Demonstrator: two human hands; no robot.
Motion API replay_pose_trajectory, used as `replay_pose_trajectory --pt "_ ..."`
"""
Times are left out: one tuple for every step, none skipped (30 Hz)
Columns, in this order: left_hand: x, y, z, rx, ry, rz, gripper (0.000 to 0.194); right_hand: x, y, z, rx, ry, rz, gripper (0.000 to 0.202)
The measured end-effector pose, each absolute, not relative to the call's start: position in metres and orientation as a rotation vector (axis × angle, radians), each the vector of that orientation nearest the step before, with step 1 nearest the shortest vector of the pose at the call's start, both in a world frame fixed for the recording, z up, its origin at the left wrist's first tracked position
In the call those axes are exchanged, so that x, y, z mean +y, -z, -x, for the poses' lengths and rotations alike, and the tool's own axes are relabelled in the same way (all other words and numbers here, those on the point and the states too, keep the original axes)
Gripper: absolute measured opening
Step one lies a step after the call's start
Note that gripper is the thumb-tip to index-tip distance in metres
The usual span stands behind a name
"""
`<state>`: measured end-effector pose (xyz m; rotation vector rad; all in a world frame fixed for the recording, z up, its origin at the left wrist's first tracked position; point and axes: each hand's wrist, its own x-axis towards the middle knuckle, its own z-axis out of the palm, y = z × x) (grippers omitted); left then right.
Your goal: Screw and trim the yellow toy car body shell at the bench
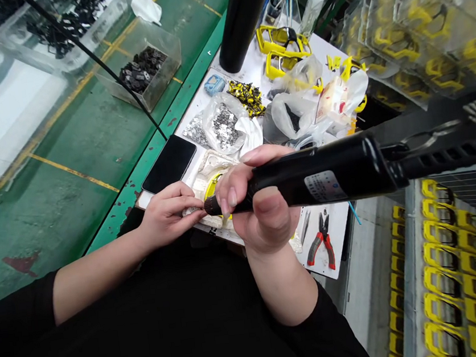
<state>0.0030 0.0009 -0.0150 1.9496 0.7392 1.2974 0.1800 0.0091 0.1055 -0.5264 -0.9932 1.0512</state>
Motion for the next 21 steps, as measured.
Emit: replay_pose_trajectory --pt "0.0007 0.015 -0.0029 0.74 -1.292 -1.95 0.011 0.0091 -0.1054 -0.1798 -0.996 -1.055 0.523 0.023" --pt "0.0005 0.0149 -0.0027 0.741 -1.287 -1.952 0.011 0.0091 -0.1053 -0.1797 -1.004 -1.058 0.524 0.023" --pt "0.0004 0.0149 -0.0025 0.741 -1.281 -1.956 0.011 0.0092 -0.1051 -0.1796 -1.011 -1.057 0.529 0.023" --pt "0.0002 0.0148 -0.0024 0.741 -1.278 -1.96 0.011 0.0093 -0.105 -0.1795 -1.018 -1.054 0.536 0.024" --pt "0.0 0.0148 -0.0024 0.741 -1.277 -1.964 0.011 0.0093 -0.1049 -0.1793 -1.027 -1.049 0.543 0.024" --pt "-0.0001 0.0148 -0.0024 0.74 -1.279 -1.966 0.011 0.0094 -0.1048 -0.1791 -1.035 -1.043 0.551 0.025" --pt "-0.0002 0.015 -0.0026 0.739 -1.281 -1.968 0.011 0.0095 -0.1048 -0.179 -1.043 -1.037 0.557 0.025" --pt "-0.0002 0.0152 -0.0027 0.739 -1.285 -1.968 0.011 0.0096 -0.1047 -0.1789 -1.05 -1.033 0.564 0.026" --pt "-0.0002 0.0155 -0.0029 0.739 -1.29 -1.968 0.011 0.0097 -0.1045 -0.1789 -1.056 -1.03 0.571 0.026" --pt "0.0 0.0159 -0.003 0.74 -1.298 -1.966 0.012 0.0098 -0.1044 -0.1789 -1.063 -1.03 0.578 0.026" --pt "0.0002 0.0161 -0.0031 0.741 -1.309 -1.964 0.014 0.0098 -0.1042 -0.1791 -1.067 -1.03 0.587 0.027" --pt "0.0005 0.0163 -0.0031 0.749 -1.318 -1.966 0.017 0.0097 -0.104 -0.1793 -1.07 -1.03 0.596 0.026" --pt "0.0008 0.0164 -0.0031 0.758 -1.322 -1.974 0.023 0.0096 -0.1039 -0.1795 -1.071 -1.03 0.607 0.026" --pt "0.001 0.0164 -0.003 0.77 -1.32 -1.984 0.029 0.0096 -0.1038 -0.1797 -1.07 -1.029 0.619 0.026" --pt "0.0012 0.0163 -0.0028 0.782 -1.314 -1.995 0.034 0.0096 -0.1038 -0.1798 -1.068 -1.025 0.629 0.026" --pt "0.0013 0.0163 -0.0026 0.791 -1.309 -1.999 0.038 0.0098 -0.1039 -0.1798 -1.067 -1.019 0.639 0.025" --pt "0.0011 0.0164 -0.0024 0.793 -1.311 -1.999 0.038 0.0102 -0.1039 -0.1798 -1.065 -1.01 0.648 0.025" --pt "0.0008 0.0168 -0.0023 0.789 -1.322 -1.998 0.034 0.0108 -0.1039 -0.1797 -1.064 -1.0 0.66 0.025" --pt "0.0003 0.0174 -0.0021 0.782 -1.338 -2.003 0.028 0.0116 -0.1039 -0.1796 -1.068 -0.991 0.672 0.024" --pt "-0.0003 0.0183 -0.002 0.776 -1.351 -2.018 0.022 0.0125 -0.1038 -0.1796 -1.075 -0.979 0.677 0.024" --pt "-0.0008 0.0193 -0.0018 0.769 -1.357 -2.045 0.017 0.0135 -0.1036 -0.1797 -1.082 -0.971 0.689 0.024"
